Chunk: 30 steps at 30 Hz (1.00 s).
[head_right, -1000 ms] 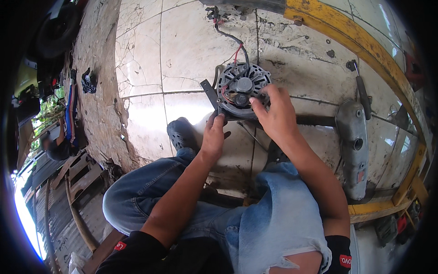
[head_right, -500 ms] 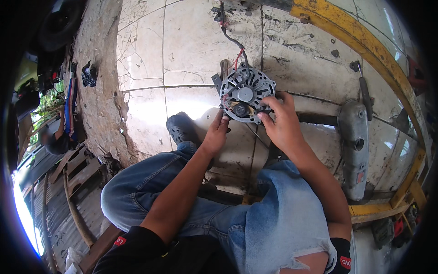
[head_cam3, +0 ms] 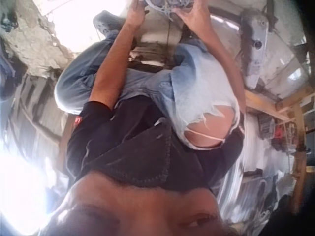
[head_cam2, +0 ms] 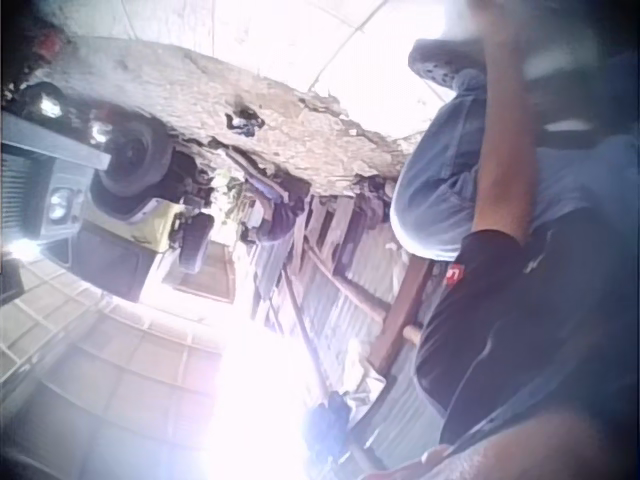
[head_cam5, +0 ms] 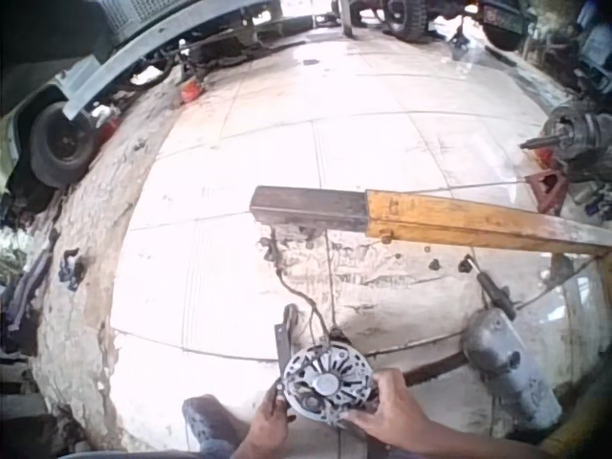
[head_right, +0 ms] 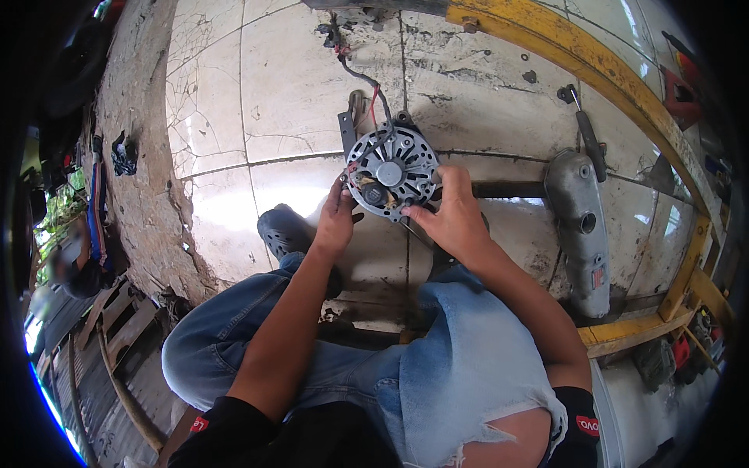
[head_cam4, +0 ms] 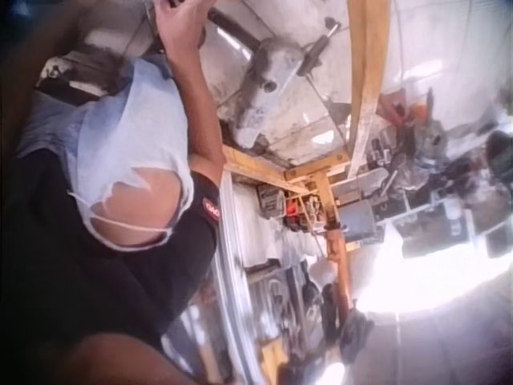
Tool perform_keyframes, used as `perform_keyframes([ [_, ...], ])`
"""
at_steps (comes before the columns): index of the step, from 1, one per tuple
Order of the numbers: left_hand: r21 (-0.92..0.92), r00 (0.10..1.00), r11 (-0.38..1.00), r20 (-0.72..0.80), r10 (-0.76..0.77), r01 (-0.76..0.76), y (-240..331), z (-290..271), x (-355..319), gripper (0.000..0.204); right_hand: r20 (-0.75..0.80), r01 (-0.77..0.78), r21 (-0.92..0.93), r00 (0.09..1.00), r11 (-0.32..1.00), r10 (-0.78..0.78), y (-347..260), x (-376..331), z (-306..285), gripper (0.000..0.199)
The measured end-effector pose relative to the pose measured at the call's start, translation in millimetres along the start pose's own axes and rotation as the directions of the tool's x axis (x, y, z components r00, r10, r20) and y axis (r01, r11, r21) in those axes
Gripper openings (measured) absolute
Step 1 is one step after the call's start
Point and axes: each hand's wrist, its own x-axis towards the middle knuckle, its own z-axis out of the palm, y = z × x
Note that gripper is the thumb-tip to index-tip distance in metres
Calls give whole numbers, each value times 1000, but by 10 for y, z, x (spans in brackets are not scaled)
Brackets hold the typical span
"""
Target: The person sits on the floor and assembles a small mechanical unit, attaching a metal bracket to a stator-like component, then fitting a cylindrical housing over it. The person uses a screwdriver to tighten screws on the assembly and handles wires and small fasteners throughout.
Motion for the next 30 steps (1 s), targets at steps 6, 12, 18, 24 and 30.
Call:
perform_keyframes([
  [6,-123,998,992,65,25,-17,-38,-53,109,49,124,24,0,992,1000,-24,55,-31,-100,64],
  [12,-207,997,976,36,70,-62,-59,-63,150,50,287,70,61,954,996,-85,254,243,-691,24],
  [18,-142,997,987,-8,73,-73,32,-36,133,48,-245,-175,-308,964,935,100,1142,967,-1340,23],
  [24,-84,995,991,-19,100,-101,17,-32,151,48,-538,-509,-427,807,747,243,2054,1588,-1753,30],
  [30,46,995,996,-52,85,-83,55,-166,140,51,-565,-555,-418,779,719,273,2238,1680,-1572,30],
])
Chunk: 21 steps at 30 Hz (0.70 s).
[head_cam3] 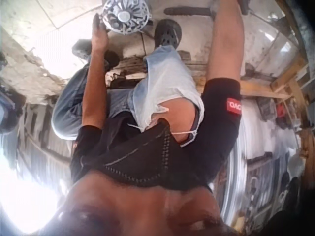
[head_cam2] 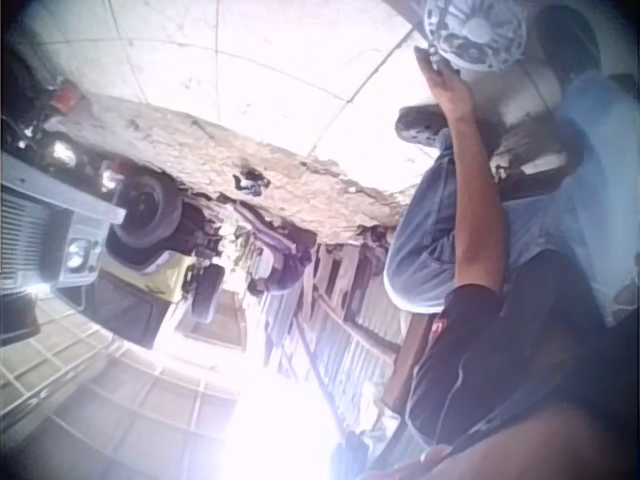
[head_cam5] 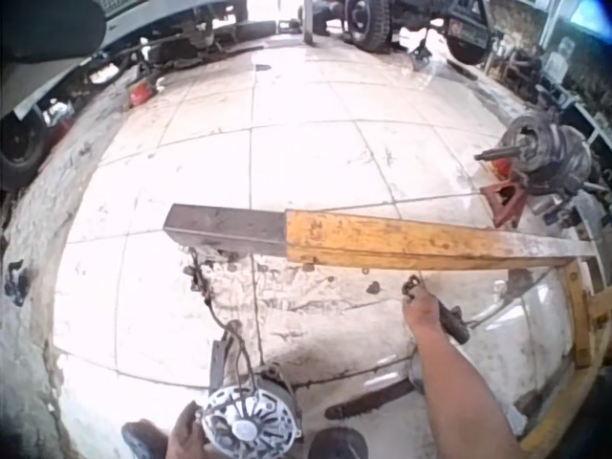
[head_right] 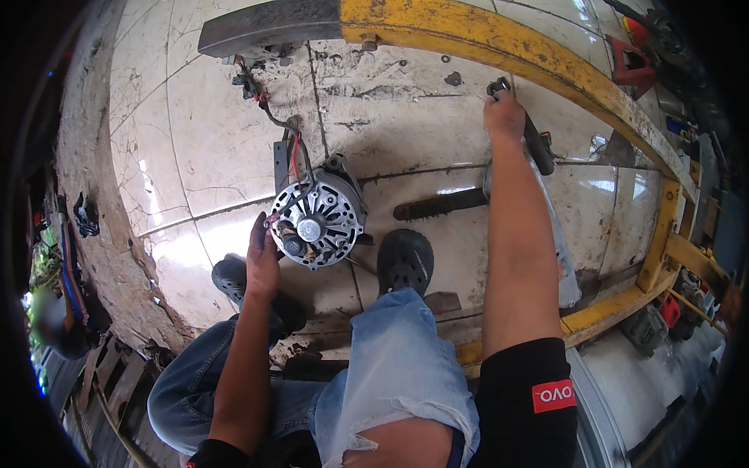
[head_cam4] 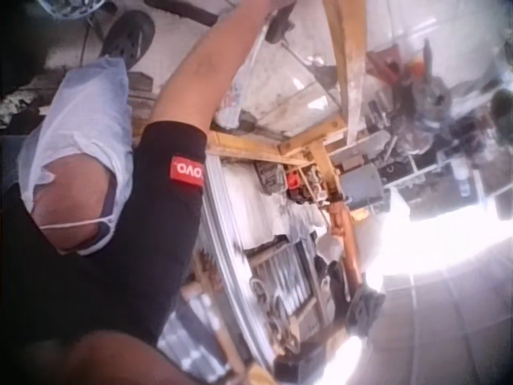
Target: The person sits on the floor and assembles a small mechanical unit, attaching a metal bracket to a stator-like component, then fitting a cylindrical housing over it. The person uses a screwdriver to tighten screws on the assembly and handles wires and small fasteners throughout.
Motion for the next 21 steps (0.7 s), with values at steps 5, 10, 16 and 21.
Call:
perform_keyframes([
  [5,63,997,997,-66,-46,50,317,-12,-34,53,-150,85,4,985,996,-83,60,15,-24,28],
  [10,102,993,994,-115,-12,24,440,-62,-52,53,-38,163,8,986,987,-163,35,46,-27,28],
  [16,193,958,967,-201,204,-165,786,-54,-29,51,-21,107,469,994,877,-110,-346,-446,-80,26],
  [21,129,848,873,-206,488,-471,1233,176,-9,41,647,-693,710,711,-123,-276,-522,-1093,-606,15],
])
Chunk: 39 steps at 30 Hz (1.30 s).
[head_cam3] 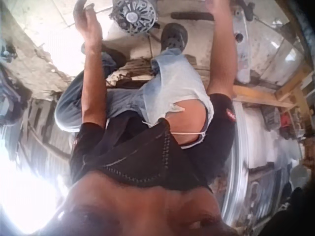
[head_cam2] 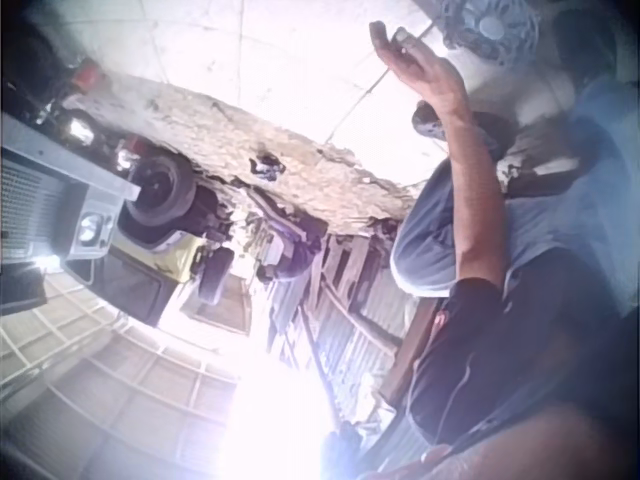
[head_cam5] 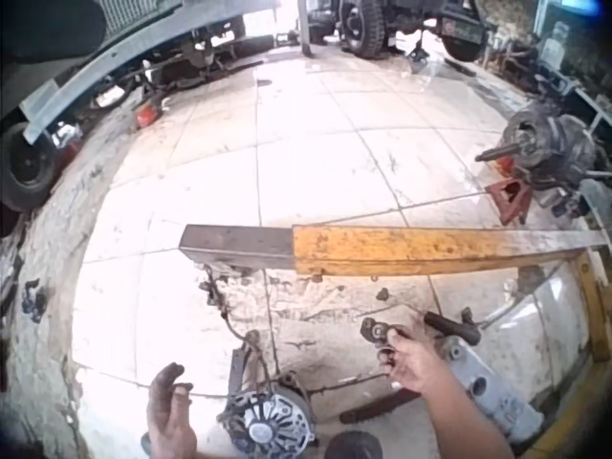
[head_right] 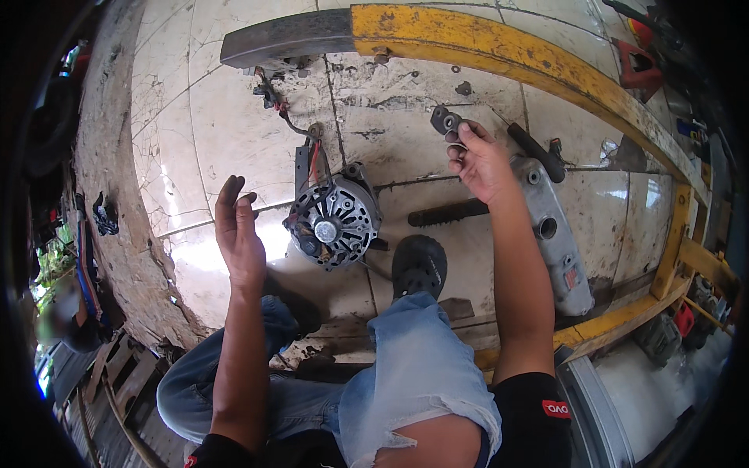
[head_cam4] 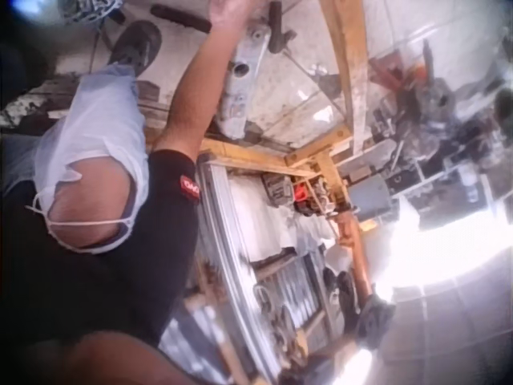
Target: The person sits on the floor and assembles a small mechanical unit, attaching a metal bracket to a stator-like component, then fitting a cylindrical housing over it. The person uses a screwdriver to tighten screws on the assembly and handles wires and small fasteners throughout.
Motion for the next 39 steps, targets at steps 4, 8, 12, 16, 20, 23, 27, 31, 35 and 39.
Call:
perform_keyframes([
  [4,3,971,1000,240,8,-9,430,319,-84,33,239,-120,184,968,976,74,15,-417,267,15],
  [8,254,833,885,507,220,-389,704,574,-66,61,440,-144,140,895,979,69,-75,-637,627,17],
  [12,212,780,870,568,262,-446,703,609,7,61,585,-231,53,796,972,158,-51,-681,884,22],
  [16,-86,764,985,643,-61,151,589,510,42,49,620,-289,10,753,957,221,-4,-633,972,24],
  [20,-128,763,937,622,-178,324,603,506,27,36,599,-288,-21,763,957,242,57,-625,927,23],
  [23,-68,748,934,620,-237,351,581,505,69,35,540,-275,-57,800,960,262,69,-666,935,23],
  [27,-171,804,884,515,-297,436,549,425,117,32,307,-197,-415,888,888,341,160,-593,696,23],
  [31,-182,857,906,437,-274,383,637,87,341,29,439,418,-881,897,223,51,929,-549,227,26],
  [35,-307,847,829,425,-320,468,784,-341,447,23,550,567,-769,822,-296,144,1502,-821,486,24],
  [39,-456,827,726,486,-281,515,1022,-628,397,17,584,564,-707,806,-428,98,1816,-724,216,22],
])
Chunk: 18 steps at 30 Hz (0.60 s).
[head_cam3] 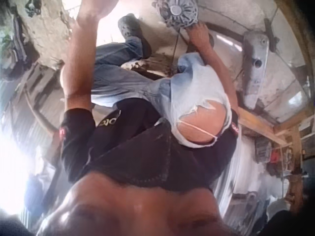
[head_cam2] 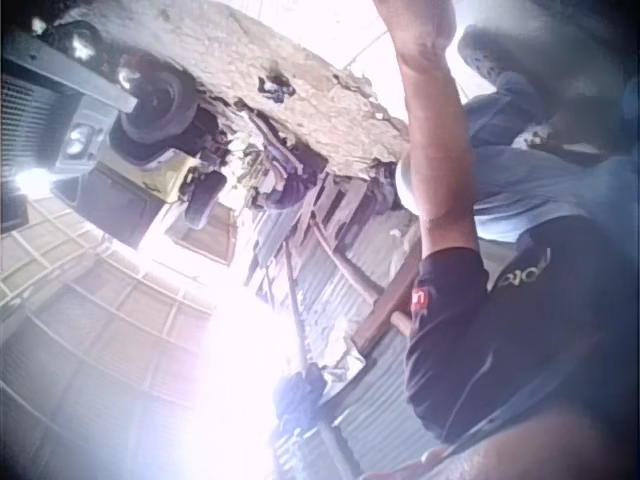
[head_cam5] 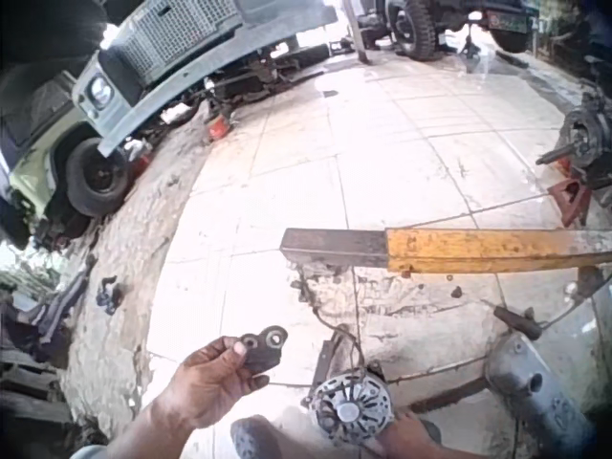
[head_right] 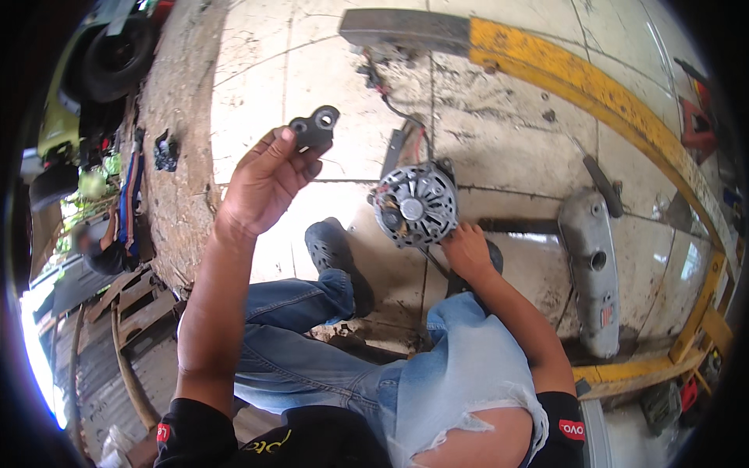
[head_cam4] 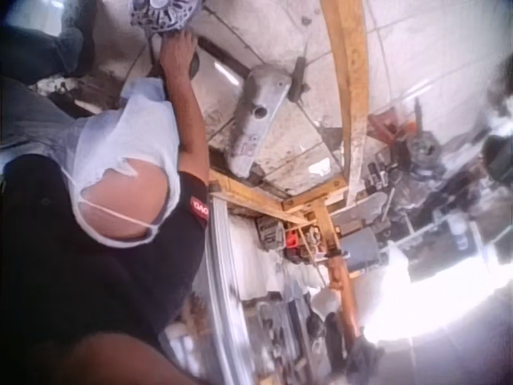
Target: The person sits on the floor and assembles a small mechanical unit, attaching a metal bracket to a stator-like component, then fitting a cylindrical housing over it. The person uses a screwdriver to tighten screws on the assembly and handles wires and small fasteners throughout.
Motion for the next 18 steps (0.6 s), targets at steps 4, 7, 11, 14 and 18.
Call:
perform_keyframes([
  [4,-124,997,991,68,48,-39,329,67,-411,17,-136,39,174,991,984,-15,110,-42,-332,23],
  [7,-228,973,964,153,174,-136,520,121,-573,27,-37,-74,208,996,975,84,148,-201,-752,19],
  [11,-264,920,944,281,273,-199,759,413,-763,53,-261,-224,340,911,913,321,387,-410,-1559,16],
  [14,-366,854,918,419,309,-153,818,572,-837,53,-438,-174,615,736,769,516,422,-671,-2473,10],
  [18,-484,790,862,464,401,-153,715,714,-836,48,-468,282,877,689,390,554,-279,-891,-3605,7],
])
